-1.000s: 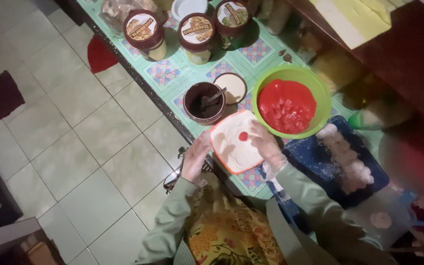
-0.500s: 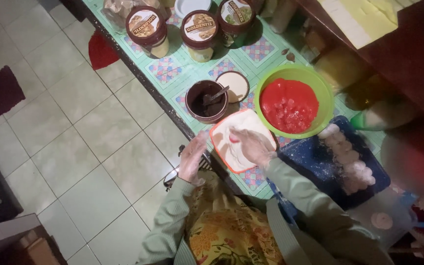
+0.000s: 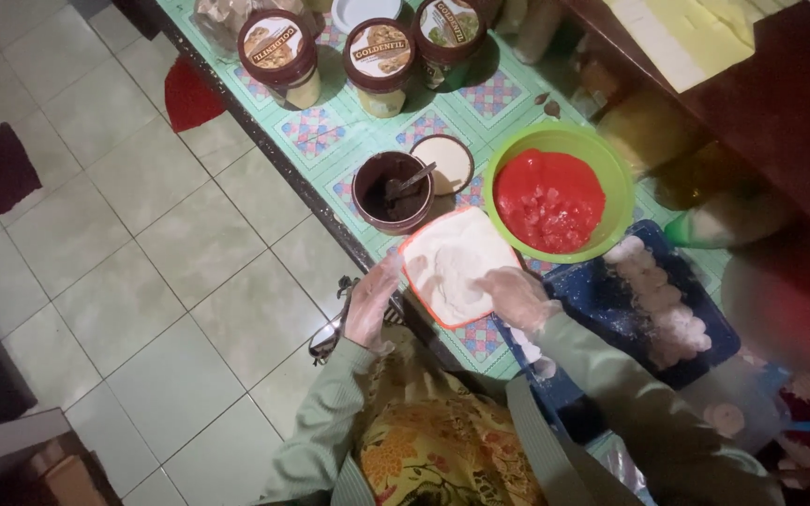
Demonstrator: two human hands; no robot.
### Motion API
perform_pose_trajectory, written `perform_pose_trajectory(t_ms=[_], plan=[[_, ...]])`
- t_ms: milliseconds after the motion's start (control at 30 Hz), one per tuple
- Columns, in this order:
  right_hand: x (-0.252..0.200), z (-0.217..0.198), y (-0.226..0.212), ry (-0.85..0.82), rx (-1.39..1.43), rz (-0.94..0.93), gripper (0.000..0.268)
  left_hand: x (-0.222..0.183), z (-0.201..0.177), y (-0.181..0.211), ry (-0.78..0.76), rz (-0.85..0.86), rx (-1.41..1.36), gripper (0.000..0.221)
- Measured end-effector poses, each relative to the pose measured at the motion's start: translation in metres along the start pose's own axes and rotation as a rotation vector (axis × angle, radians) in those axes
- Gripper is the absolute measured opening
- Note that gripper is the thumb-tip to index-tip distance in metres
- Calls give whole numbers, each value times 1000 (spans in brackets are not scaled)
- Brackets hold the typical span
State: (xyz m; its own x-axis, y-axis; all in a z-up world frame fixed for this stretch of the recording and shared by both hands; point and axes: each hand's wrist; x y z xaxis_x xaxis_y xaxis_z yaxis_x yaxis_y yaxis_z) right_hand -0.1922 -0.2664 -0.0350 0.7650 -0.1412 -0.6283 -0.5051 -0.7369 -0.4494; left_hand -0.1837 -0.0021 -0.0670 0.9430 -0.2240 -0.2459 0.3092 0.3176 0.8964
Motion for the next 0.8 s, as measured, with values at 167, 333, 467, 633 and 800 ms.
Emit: perform_pose_trajectory(t_ms=[167,333,467,633,800], plan=[[34,25,37,-122,-302,-455,45,-1,-2,6,-44,-9,46,63],[117,81,98,124,-452,-544,48,6,-27,-27,-48,-65,-274,65],[101,64,61,293,-461,-427,28,16,-35,-51,-376,-244,-1802,57],[119,82,57,339,-554,-456,26,8,-32,-38,-255,-62,-869,55],[110,71,45,238,-415,-554,38,-8,-12,1,-53,49,-69,56]])
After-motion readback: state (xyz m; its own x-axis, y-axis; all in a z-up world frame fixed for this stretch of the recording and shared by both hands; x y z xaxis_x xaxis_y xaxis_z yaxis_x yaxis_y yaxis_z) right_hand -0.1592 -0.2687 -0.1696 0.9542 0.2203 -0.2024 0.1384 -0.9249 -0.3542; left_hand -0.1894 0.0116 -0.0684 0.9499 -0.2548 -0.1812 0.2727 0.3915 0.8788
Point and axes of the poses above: each hand's wrist, its own x-axis towards the middle knuckle, its own z-axis out of the palm, y = z × x, and after that the axes turned 1 degree about z, right-handed
